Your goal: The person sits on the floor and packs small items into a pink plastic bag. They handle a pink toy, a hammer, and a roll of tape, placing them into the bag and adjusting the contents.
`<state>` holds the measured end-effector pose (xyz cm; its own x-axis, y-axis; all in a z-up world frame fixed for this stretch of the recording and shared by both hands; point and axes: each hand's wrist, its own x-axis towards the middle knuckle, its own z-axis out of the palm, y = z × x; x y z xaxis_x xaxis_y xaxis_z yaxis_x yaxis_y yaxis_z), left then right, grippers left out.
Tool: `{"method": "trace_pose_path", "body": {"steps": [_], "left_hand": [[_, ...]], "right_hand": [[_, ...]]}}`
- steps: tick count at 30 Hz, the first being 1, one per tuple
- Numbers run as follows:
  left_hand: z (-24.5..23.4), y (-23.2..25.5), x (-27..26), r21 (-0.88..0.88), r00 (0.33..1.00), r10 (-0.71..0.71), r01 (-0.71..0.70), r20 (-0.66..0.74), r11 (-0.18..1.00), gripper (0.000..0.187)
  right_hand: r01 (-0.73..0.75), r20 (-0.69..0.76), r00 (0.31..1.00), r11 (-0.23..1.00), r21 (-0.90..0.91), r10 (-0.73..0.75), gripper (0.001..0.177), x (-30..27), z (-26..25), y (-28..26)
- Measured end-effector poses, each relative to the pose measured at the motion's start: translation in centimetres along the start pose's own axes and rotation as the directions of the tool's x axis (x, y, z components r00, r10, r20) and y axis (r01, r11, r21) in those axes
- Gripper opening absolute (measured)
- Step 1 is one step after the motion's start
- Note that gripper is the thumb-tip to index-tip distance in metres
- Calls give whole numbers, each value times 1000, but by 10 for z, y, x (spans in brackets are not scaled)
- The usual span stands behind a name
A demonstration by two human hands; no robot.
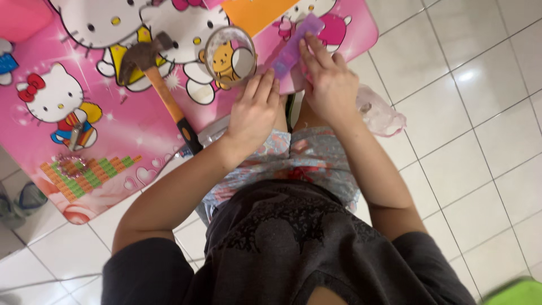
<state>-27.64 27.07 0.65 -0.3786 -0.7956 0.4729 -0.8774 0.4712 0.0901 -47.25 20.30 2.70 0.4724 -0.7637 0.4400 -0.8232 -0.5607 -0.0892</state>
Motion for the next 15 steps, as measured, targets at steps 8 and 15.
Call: {"method": "trace_pose_path", "body": {"steps": [8, 15], "left_hand": [[-7, -3, 14, 5, 994, 9, -9, 113, 1000, 32], [-8, -2, 4, -176, 994, -107, 105, -2, 979, 47]], "right_hand": [[104, 49, 993, 994, -18, -103, 58, 13, -16, 17], [-45, 31, 999, 963, 264, 38, 64, -1, -2, 11]]}}
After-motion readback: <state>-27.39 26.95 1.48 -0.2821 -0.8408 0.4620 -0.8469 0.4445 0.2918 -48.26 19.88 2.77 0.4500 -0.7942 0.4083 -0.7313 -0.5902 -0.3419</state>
